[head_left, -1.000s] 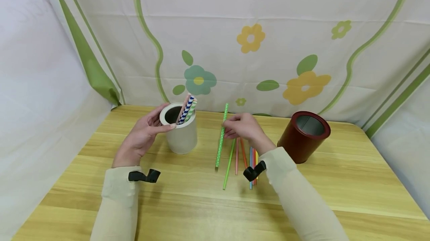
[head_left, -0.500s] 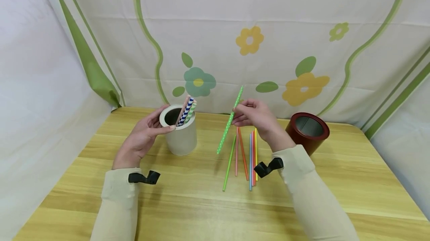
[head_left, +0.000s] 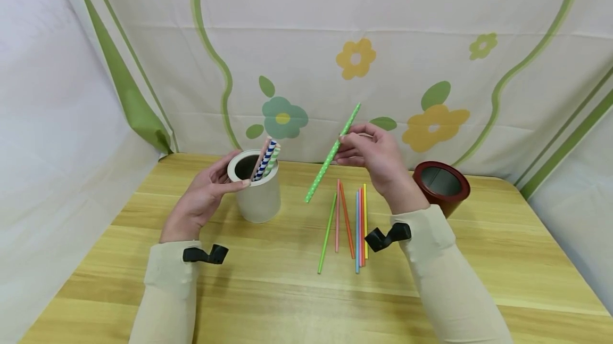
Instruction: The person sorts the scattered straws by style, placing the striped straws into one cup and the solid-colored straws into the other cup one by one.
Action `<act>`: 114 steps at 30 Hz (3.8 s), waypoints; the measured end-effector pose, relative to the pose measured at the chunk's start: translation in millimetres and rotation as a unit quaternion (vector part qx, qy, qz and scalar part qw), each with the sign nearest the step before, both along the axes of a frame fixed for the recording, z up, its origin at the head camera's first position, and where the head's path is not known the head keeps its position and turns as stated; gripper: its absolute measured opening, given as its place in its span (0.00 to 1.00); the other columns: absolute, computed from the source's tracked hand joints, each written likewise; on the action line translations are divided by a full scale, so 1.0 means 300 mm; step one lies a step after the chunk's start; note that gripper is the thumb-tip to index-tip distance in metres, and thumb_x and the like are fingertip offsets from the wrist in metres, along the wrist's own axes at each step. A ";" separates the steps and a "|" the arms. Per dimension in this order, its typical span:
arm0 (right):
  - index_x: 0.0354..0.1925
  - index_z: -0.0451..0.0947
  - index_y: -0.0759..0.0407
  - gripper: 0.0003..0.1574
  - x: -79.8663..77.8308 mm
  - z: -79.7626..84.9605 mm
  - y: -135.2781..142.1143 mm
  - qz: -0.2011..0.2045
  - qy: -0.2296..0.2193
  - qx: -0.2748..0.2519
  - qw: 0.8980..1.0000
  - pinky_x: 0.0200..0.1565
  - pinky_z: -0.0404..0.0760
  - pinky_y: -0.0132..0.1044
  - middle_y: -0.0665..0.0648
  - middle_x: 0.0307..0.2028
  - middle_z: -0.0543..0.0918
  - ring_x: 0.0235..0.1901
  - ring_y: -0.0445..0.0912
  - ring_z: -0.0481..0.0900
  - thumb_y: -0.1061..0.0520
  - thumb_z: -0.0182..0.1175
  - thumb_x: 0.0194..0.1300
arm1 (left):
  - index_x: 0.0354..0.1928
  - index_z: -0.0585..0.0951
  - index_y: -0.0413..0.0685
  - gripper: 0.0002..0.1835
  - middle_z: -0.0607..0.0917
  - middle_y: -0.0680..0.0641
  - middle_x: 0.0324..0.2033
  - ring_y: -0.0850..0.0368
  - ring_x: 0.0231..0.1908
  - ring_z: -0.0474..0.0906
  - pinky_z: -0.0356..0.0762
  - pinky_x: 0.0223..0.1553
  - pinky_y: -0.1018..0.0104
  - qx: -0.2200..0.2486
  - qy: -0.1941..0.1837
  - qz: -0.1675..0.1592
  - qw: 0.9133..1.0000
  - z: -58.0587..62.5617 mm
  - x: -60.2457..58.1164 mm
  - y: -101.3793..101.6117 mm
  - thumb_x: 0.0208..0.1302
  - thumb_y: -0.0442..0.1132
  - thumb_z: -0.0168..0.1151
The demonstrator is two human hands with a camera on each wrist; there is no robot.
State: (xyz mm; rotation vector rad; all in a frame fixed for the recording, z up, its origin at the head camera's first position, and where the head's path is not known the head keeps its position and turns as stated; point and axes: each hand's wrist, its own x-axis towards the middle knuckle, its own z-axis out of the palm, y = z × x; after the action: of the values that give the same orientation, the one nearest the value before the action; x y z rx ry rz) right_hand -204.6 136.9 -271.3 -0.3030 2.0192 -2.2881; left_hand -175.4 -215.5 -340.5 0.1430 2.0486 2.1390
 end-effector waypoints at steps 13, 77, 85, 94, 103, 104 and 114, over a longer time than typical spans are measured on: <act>0.47 0.77 0.61 0.05 0.003 0.013 -0.006 -0.010 0.004 -0.018 1.000 0.44 0.93 0.40 0.52 0.31 0.93 0.33 0.46 0.93 0.65 0.63 0.76 | 0.87 0.54 0.48 0.46 0.56 0.44 0.86 0.46 0.84 0.53 0.50 0.85 0.56 -0.001 0.002 0.000 1.000 -0.001 -0.004 0.000 0.73 0.28 0.66; 0.49 0.84 0.62 0.11 -0.038 -0.055 -0.339 0.102 -0.007 0.255 0.962 0.37 0.92 0.40 0.62 0.37 0.93 0.38 0.61 0.94 0.59 0.68 0.70 | 0.87 0.53 0.47 0.46 0.57 0.43 0.86 0.45 0.84 0.53 0.46 0.86 0.49 -0.010 -0.002 0.006 1.000 0.005 -0.002 -0.003 0.73 0.28 0.65; 0.46 0.82 0.62 0.10 -0.033 -0.065 -0.358 0.099 0.010 0.289 0.952 0.34 0.92 0.39 0.60 0.35 0.91 0.29 0.51 0.92 0.59 0.69 0.69 | 0.87 0.54 0.48 0.46 0.58 0.43 0.85 0.46 0.84 0.54 0.50 0.85 0.54 -0.011 0.001 0.000 1.000 0.003 -0.004 -0.003 0.74 0.29 0.65; 0.46 0.84 0.62 0.10 -0.024 -0.080 -0.379 0.111 0.025 0.308 0.944 0.33 0.91 0.37 0.59 0.32 0.91 0.25 0.45 0.90 0.59 0.70 0.69 | 0.87 0.55 0.48 0.46 0.59 0.42 0.85 0.46 0.83 0.55 0.55 0.82 0.60 -0.010 0.003 0.002 1.000 0.003 -0.004 -0.003 0.73 0.28 0.65; 0.48 0.82 0.60 0.13 -0.022 -0.087 -0.381 0.116 0.030 0.316 0.941 0.33 0.91 0.37 0.59 0.33 0.91 0.31 0.54 0.93 0.56 0.72 0.70 | 0.87 0.54 0.49 0.46 0.59 0.42 0.85 0.47 0.83 0.56 0.52 0.84 0.57 -0.012 0.005 -0.002 1.000 0.000 -0.004 -0.007 0.74 0.28 0.65; 0.49 0.82 0.60 0.13 -0.022 -0.087 -0.380 0.117 0.029 0.313 0.942 0.33 0.91 0.38 0.59 0.33 0.91 0.31 0.54 0.93 0.56 0.72 0.70 | 0.87 0.54 0.49 0.46 0.59 0.42 0.85 0.47 0.82 0.57 0.52 0.84 0.56 -0.013 0.004 -0.003 1.000 0.000 -0.003 -0.008 0.74 0.28 0.65; 0.52 0.82 0.58 0.17 -0.015 -0.084 -0.366 0.115 0.032 0.302 0.946 0.34 0.91 0.38 0.58 0.36 0.91 0.31 0.51 0.93 0.53 0.72 0.71 | 0.87 0.55 0.49 0.46 0.60 0.43 0.85 0.48 0.81 0.59 0.54 0.82 0.58 -0.013 0.008 -0.004 1.000 0.001 -0.004 -0.004 0.73 0.28 0.65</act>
State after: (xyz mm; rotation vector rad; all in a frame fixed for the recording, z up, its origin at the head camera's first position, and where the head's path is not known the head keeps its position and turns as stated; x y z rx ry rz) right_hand -209.0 27.0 -296.4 -0.5286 2.4320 -1.4500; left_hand -176.6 -216.9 -340.3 0.1650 2.0785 2.1125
